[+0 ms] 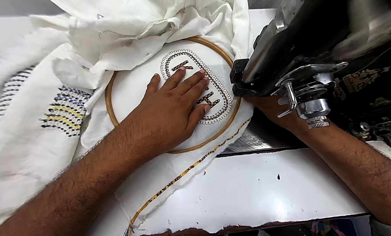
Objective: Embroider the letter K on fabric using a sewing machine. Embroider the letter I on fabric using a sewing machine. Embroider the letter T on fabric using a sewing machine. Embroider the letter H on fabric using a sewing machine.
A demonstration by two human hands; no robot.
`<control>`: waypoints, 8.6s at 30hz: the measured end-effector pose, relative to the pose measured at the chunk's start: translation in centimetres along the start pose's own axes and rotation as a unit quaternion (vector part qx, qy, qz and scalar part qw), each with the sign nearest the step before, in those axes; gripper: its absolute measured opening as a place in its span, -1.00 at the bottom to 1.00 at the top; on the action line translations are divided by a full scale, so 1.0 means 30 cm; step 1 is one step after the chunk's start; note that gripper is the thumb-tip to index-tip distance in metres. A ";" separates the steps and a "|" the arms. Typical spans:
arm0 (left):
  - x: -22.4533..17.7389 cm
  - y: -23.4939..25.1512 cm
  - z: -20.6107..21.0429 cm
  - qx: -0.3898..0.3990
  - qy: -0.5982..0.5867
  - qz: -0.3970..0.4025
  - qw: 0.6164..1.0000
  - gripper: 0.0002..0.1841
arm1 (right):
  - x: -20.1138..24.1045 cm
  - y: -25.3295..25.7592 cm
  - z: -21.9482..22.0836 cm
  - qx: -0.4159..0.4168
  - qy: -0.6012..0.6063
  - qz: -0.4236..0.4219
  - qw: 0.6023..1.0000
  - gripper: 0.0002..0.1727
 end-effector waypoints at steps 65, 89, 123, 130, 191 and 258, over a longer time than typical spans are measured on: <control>-0.062 -0.091 -0.035 0.035 0.065 0.036 0.997 -0.35 | 0.168 -0.106 -0.103 0.117 0.024 0.100 0.988 -0.80; -0.025 -0.067 -0.028 0.017 0.063 0.019 0.998 -0.35 | 0.093 -0.051 -0.045 0.078 0.071 0.070 0.992 -0.74; 0.011 -0.015 -0.015 -0.012 0.056 -0.004 0.998 -0.32 | 0.041 -0.014 -0.017 0.036 0.105 0.031 0.993 -0.76; 0.014 -0.007 -0.011 -0.017 0.057 -0.005 0.998 -0.32 | 0.026 -0.012 -0.014 0.046 0.085 0.056 0.994 -0.72; -0.088 -0.075 -0.025 -0.002 0.071 0.052 0.996 -0.32 | 0.144 -0.073 -0.186 0.003 -0.054 0.081 0.995 -0.69; -0.017 0.006 -0.010 -0.042 0.058 0.006 0.997 -0.29 | 0.148 -0.118 -0.042 0.180 -0.113 -0.021 0.977 -0.22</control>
Point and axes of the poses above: each hand's wrist, its own y-axis towards the middle knuckle, its own z-axis out of the palm, x = y × z, the point moved 4 cm from there along y, towards the middle knuckle, and after that the axes turned 13 degrees about x, right-handed, at the moved point
